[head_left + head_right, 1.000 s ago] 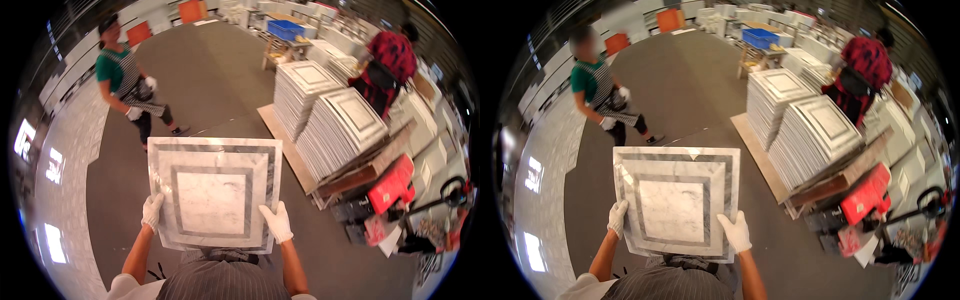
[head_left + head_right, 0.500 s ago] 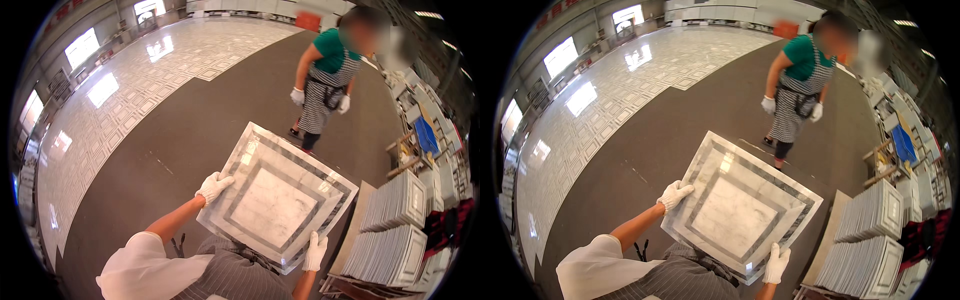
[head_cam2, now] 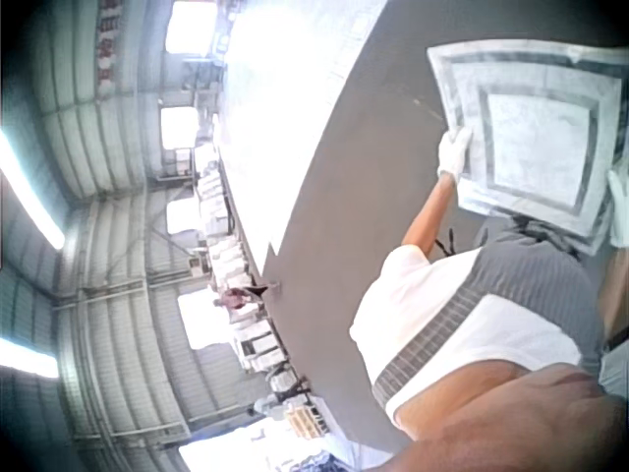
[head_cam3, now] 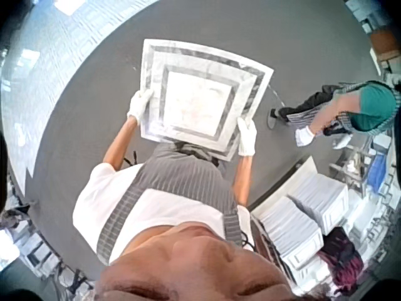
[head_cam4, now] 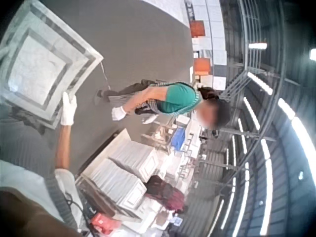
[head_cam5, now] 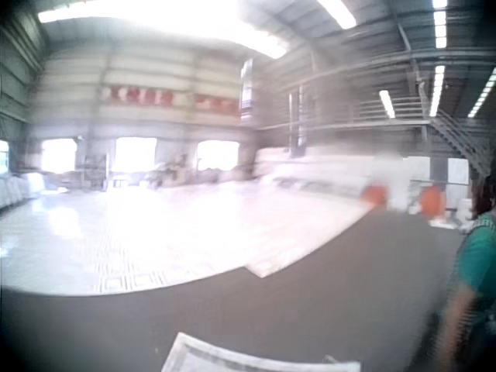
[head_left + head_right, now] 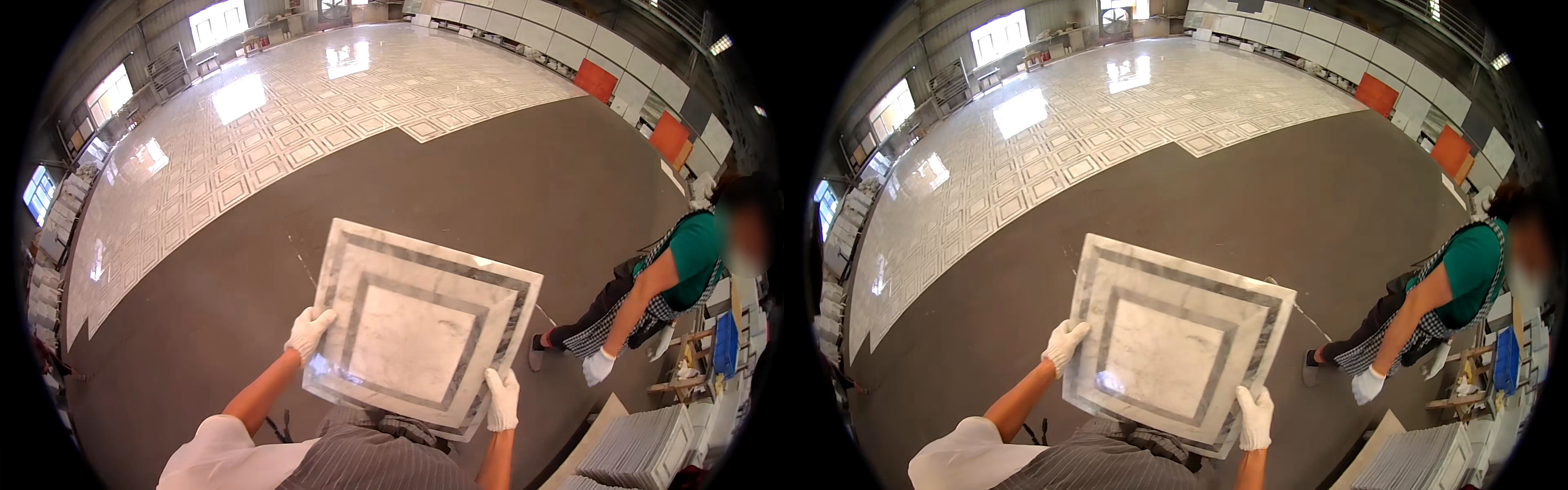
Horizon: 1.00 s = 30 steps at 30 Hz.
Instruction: The person picks up square tiles from a pallet and places them onto the floor in a grid pattern. The person handles the tiles one at a time, aligning them with previously laid tiles to form a continuous tiled surface.
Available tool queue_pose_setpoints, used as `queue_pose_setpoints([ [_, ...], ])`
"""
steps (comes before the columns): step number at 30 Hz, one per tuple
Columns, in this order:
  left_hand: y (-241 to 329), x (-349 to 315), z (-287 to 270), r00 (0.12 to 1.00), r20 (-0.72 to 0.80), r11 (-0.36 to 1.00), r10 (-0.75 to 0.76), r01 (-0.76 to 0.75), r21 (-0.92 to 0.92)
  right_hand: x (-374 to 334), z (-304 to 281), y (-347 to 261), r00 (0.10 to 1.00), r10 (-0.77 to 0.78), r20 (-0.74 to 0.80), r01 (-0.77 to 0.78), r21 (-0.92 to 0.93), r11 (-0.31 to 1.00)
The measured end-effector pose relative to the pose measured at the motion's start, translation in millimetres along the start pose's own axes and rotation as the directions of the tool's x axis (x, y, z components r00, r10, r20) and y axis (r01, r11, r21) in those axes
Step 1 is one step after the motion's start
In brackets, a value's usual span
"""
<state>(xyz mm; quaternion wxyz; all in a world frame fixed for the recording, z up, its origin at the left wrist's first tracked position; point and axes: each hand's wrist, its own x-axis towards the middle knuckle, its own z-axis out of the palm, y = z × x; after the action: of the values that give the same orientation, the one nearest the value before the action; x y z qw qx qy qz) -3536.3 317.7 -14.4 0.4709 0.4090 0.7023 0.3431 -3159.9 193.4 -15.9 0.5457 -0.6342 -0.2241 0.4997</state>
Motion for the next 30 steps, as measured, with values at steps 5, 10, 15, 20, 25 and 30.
queue_pose_setpoints([
  [5,24.7,19.2,10.0,0.979,-0.183,0.987,-0.086,0.059,-0.147,103.8,5.8,-16.4,0.960,0.087,0.265,-0.099,0.031,0.995],
  [10,36.6,26.5,14.8,0.946,-0.294,0.990,-0.137,0.133,-0.035,156.4,37.9,-39.8,0.945,0.050,0.325,-0.041,-0.036,0.999],
  [15,81.0,50.5,97.0,0.904,-0.374,0.977,-0.207,0.171,-0.128,270.6,38.5,-119.9,0.835,0.022,0.549,0.076,-0.154,0.985],
  [20,106.4,69.5,121.7,0.801,-0.502,0.945,-0.326,0.258,-0.202,334.9,99.9,-199.0,0.689,0.259,0.677,0.125,-0.463,0.878],
  [25,157.4,116.9,128.2,0.728,-0.583,0.930,-0.361,0.231,-0.288,412.2,162.1,-235.3,0.618,0.298,0.727,0.102,-0.451,0.887],
  [30,180.8,210.0,112.7,0.720,-0.609,0.940,-0.332,0.200,-0.275,511.9,222.4,-209.5,0.611,0.109,0.784,0.171,-0.265,0.949],
])
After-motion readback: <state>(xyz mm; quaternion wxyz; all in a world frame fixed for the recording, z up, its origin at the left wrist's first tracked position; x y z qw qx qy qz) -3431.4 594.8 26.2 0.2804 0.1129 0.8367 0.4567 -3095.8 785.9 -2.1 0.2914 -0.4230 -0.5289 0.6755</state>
